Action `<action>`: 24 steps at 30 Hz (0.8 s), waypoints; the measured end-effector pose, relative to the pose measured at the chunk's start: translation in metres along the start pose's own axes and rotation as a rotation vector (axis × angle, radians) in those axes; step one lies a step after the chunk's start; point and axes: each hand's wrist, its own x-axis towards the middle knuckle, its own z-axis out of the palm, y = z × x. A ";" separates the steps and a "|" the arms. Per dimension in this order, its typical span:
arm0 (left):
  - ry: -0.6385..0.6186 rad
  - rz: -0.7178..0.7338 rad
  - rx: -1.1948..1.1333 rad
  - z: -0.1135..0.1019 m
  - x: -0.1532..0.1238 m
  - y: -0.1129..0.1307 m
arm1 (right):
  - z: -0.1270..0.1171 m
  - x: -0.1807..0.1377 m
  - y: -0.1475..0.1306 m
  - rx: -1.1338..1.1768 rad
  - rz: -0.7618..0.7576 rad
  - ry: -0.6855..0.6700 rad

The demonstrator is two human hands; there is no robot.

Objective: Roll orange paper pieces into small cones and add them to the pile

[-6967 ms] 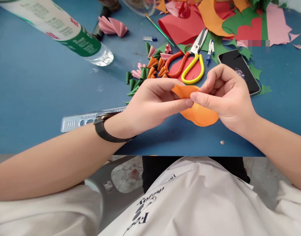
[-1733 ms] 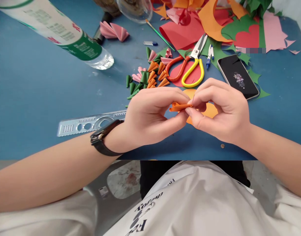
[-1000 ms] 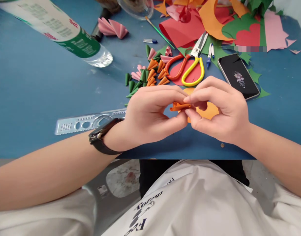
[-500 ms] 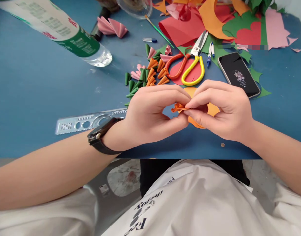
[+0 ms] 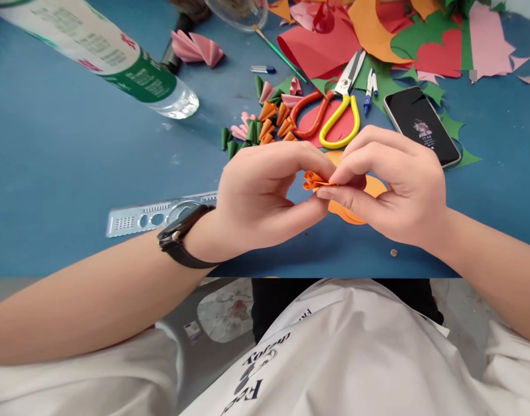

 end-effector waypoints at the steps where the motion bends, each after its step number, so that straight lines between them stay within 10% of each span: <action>1: 0.008 0.006 0.011 0.000 -0.001 -0.001 | 0.001 -0.001 0.003 0.007 -0.023 0.017; 24: -0.005 -0.085 -0.043 0.001 -0.002 -0.003 | 0.001 -0.003 0.006 0.056 0.040 -0.024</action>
